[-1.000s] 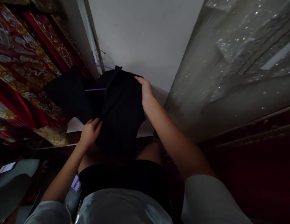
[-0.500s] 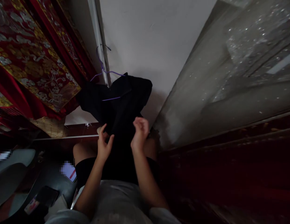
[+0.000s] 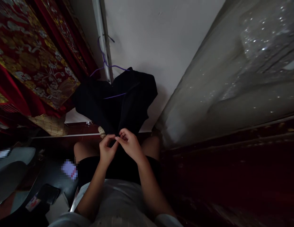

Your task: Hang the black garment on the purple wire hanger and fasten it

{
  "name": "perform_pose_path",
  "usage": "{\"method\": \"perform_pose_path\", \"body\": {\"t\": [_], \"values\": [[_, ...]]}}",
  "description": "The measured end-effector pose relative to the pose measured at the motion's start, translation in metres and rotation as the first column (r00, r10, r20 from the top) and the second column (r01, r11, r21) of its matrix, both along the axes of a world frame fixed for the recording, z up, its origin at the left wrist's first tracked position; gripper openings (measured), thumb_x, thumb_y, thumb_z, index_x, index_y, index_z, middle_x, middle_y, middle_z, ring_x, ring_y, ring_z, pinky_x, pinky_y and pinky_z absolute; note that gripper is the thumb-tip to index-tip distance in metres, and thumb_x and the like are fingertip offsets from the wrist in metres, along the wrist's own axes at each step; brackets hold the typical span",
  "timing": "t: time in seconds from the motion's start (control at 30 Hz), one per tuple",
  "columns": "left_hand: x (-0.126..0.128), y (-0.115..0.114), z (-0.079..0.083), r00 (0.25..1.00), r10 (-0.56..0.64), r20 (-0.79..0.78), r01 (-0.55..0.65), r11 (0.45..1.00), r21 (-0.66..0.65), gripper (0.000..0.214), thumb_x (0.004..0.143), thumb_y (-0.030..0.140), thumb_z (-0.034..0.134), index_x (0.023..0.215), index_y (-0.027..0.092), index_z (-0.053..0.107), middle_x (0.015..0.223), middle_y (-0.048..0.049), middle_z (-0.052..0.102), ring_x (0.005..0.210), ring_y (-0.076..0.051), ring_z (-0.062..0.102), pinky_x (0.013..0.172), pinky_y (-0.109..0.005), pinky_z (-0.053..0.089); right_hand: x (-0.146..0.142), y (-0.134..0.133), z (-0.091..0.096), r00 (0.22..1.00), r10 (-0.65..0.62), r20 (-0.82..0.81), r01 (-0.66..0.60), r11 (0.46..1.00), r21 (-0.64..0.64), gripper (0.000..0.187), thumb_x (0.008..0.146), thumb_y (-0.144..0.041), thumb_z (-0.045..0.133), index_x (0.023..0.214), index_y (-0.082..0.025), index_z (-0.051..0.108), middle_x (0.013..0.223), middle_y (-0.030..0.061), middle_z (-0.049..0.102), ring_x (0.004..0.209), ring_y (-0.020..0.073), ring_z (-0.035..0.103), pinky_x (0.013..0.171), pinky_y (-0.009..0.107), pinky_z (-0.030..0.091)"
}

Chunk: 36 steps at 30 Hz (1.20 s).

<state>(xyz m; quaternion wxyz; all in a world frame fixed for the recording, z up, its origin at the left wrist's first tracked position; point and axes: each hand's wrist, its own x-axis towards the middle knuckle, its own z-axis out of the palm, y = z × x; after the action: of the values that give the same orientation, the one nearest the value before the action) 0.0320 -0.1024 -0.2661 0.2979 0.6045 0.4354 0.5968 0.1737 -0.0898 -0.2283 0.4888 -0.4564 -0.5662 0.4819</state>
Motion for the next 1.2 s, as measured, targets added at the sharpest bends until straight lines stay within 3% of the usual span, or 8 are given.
{"method": "perform_pose_path", "body": {"t": [0.33,0.57,0.67,0.8,0.87,0.97,1.07,1.2], "values": [[-0.015,0.002,0.014,0.997,0.030,-0.076,-0.032,0.999,-0.033,0.008,0.090,0.025,0.076,0.088,0.017,0.076,0.084,-0.0035,0.071,0.081,-0.016,0.067,0.076,-0.026,0.051,-0.001,0.008,-0.014,0.996,-0.009,0.087,0.002,0.996,0.088,0.018,0.092,-0.038,0.063,0.089,-0.020,0.067,0.083,0.0031,0.070,0.078,0.0182,0.068,0.072,0.031,0.052],[-0.020,0.006,0.009,0.999,0.038,-0.019,-0.040,0.996,-0.082,0.010,0.091,0.025,0.073,0.096,0.017,0.074,0.087,-0.0040,0.068,0.083,-0.016,0.067,0.078,-0.026,0.053,-0.027,0.037,-0.033,0.971,-0.230,0.071,0.181,0.891,0.416,0.018,0.100,-0.036,0.054,0.095,-0.022,0.064,0.092,0.0055,0.071,0.088,0.0193,0.068,0.084,0.034,0.055],[-0.017,0.008,0.011,0.998,0.015,-0.058,-0.019,0.997,-0.078,0.007,0.092,0.023,0.070,0.090,0.016,0.072,0.084,-0.0036,0.067,0.081,-0.016,0.066,0.076,-0.026,0.051,-0.028,0.087,-0.006,0.936,-0.351,0.037,0.269,0.778,0.568,0.023,0.101,-0.041,0.051,0.093,-0.022,0.062,0.089,0.0067,0.070,0.086,0.0199,0.067,0.082,0.036,0.055],[-0.009,0.004,0.015,0.994,0.001,-0.112,-0.002,1.000,-0.010,0.009,0.093,0.020,0.068,0.084,0.017,0.068,0.080,-0.0026,0.066,0.078,-0.016,0.064,0.073,-0.026,0.049,-0.013,0.161,0.064,0.922,-0.385,0.048,0.191,0.558,0.807,0.028,0.104,-0.043,0.047,0.092,-0.021,0.060,0.093,0.0077,0.068,0.091,0.0207,0.066,0.089,0.039,0.055],[-0.007,0.000,0.013,0.985,-0.052,-0.167,0.054,0.999,0.008,0.010,0.093,0.018,0.067,0.084,0.017,0.067,0.082,-0.0030,0.067,0.079,-0.016,0.064,0.074,-0.027,0.050,-0.003,0.184,0.095,0.913,-0.394,0.101,0.130,0.517,0.846,0.027,0.105,-0.043,0.047,0.094,-0.021,0.060,0.096,0.0072,0.067,0.095,0.0211,0.065,0.094,0.041,0.054],[-0.009,0.000,0.016,0.947,-0.162,-0.277,0.169,0.986,0.004,0.010,0.094,0.016,0.067,0.084,0.017,0.067,0.082,-0.0033,0.067,0.078,-0.016,0.065,0.073,-0.026,0.050,0.009,0.191,0.120,0.901,-0.408,0.145,0.101,0.524,0.845,0.026,0.106,-0.044,0.049,0.098,-0.022,0.060,0.100,0.0064,0.065,0.102,0.0215,0.064,0.102,0.044,0.053],[-0.016,0.019,0.041,0.894,-0.226,-0.386,0.269,0.961,0.061,0.005,0.097,0.021,0.067,0.096,0.017,0.070,0.091,-0.0049,0.071,0.085,-0.017,0.068,0.078,-0.028,0.053,0.012,0.181,0.120,0.906,-0.408,0.112,0.150,0.557,0.817,0.025,0.105,-0.044,0.050,0.101,-0.021,0.060,0.100,0.0052,0.065,0.102,0.0207,0.065,0.102,0.044,0.054],[-0.023,0.079,0.114,0.918,-0.070,-0.390,0.202,0.929,0.309,0.031,0.103,0.036,0.059,0.129,0.019,0.063,0.106,-0.0072,0.069,0.093,-0.018,0.068,0.087,-0.032,0.055,0.008,0.169,0.106,0.928,-0.371,-0.029,0.280,0.646,0.710,0.024,0.102,-0.044,0.057,0.098,-0.021,0.060,0.089,0.0018,0.063,0.091,0.0171,0.067,0.088,0.035,0.059]]}}
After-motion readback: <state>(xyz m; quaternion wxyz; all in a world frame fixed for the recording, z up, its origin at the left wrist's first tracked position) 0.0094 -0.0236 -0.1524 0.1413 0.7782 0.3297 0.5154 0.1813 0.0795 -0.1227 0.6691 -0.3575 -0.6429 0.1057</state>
